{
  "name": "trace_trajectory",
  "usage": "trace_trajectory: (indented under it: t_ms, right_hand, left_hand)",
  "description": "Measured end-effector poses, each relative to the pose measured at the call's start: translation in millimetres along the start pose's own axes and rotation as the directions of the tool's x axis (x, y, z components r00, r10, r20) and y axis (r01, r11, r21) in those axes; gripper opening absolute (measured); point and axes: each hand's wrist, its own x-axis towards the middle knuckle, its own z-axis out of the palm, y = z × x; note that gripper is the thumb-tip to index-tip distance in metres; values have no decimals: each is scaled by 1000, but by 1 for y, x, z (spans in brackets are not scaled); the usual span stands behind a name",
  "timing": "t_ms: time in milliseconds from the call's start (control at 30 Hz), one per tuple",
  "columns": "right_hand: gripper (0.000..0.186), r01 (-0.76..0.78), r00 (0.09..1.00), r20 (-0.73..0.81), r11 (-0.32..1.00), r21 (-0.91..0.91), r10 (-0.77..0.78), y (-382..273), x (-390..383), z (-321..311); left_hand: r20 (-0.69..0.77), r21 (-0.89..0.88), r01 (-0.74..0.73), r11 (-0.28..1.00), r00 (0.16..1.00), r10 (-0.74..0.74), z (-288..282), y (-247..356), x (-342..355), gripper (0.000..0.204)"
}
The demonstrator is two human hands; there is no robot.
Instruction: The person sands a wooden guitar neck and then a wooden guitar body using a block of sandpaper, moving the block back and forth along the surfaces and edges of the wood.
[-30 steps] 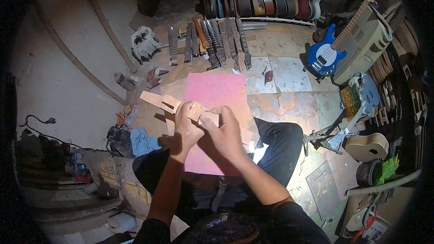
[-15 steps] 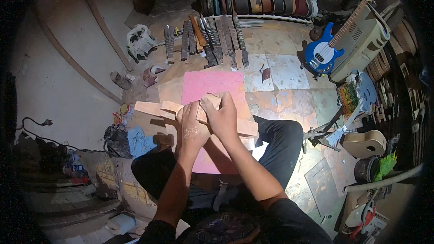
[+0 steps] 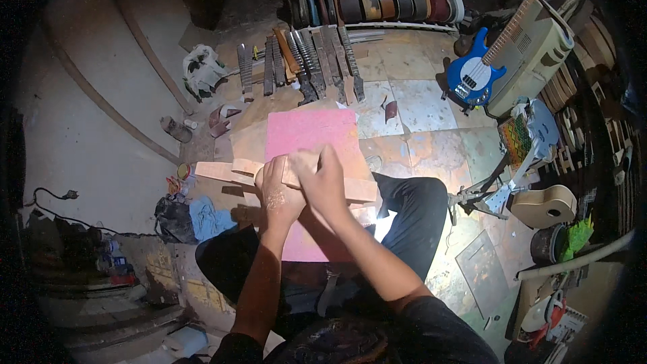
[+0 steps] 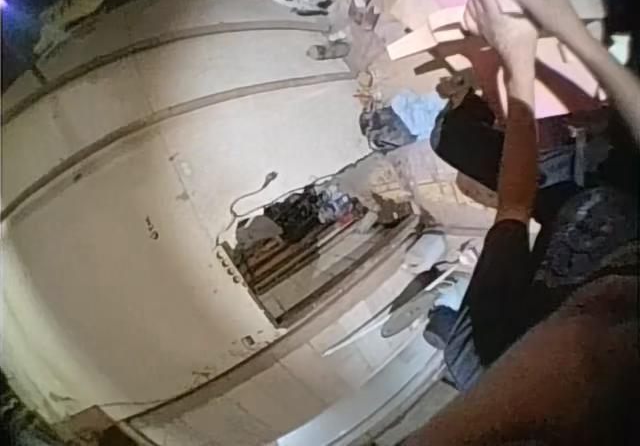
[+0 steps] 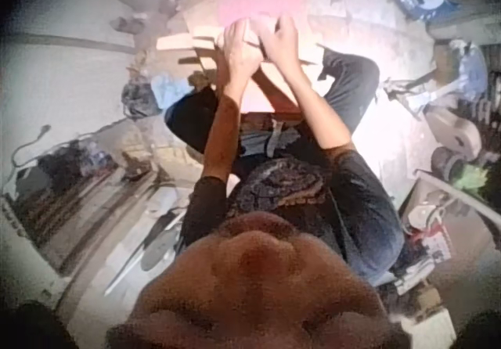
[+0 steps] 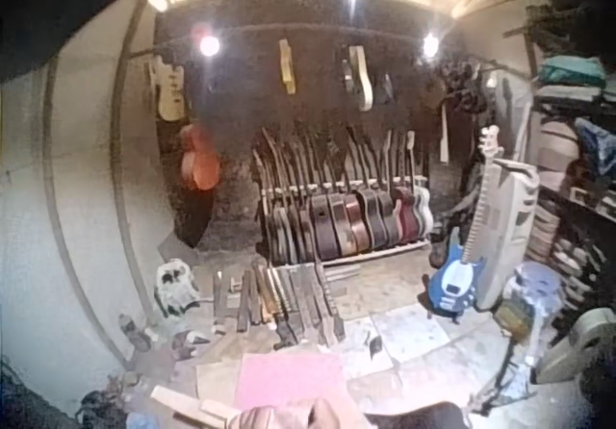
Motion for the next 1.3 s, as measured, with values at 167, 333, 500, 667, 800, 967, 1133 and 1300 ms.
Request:
trace_trajectory:
  t_ms: [167, 333, 500, 667, 800, 967, 1133, 1300]
  right_hand:
    - [26, 83, 992, 96, 994, -68, -77, 9, -17, 1]
    - [27, -88, 995, 53, 996, -15, 89, 8, 19, -4]
    - [36, 91, 993, 77, 993, -77, -85, 5, -2, 5]
    - [31, 120, 988, 113, 985, -128, -105, 7, 5, -4]
    - [30, 173, 985, 22, 970, -171, -172, 17, 11, -4]
    - [30, 95, 992, 98, 989, -113, -84, 5, -2, -8]
    - [31, 19, 986, 165, 995, -93, -3, 8, 4, -12]
    - [33, 63, 996, 68, 991, -119, -56, 13, 14, -12]
  left_hand:
    - [4, -35, -9, 999, 1000, 9, -5, -9, 6, 22]
    - [45, -17, 1, 1000, 999, 0, -5, 0, 5, 28]
    - [23, 27, 14, 1000, 1000, -14, -11, -21, 1, 32]
    - [69, -3, 60, 998, 996, -60, -7, -17, -1, 38]
    - [61, -36, -13, 999, 998, 15, -13, -1, 3, 33]
    - [0, 2, -24, 1000, 1000, 24, 0, -5, 4, 41]
    - [9, -16, 17, 1000, 1000, -17, -1, -4, 6, 36]
    - [-27, -51, -23, 998, 999, 21, 4, 4, 7, 34]
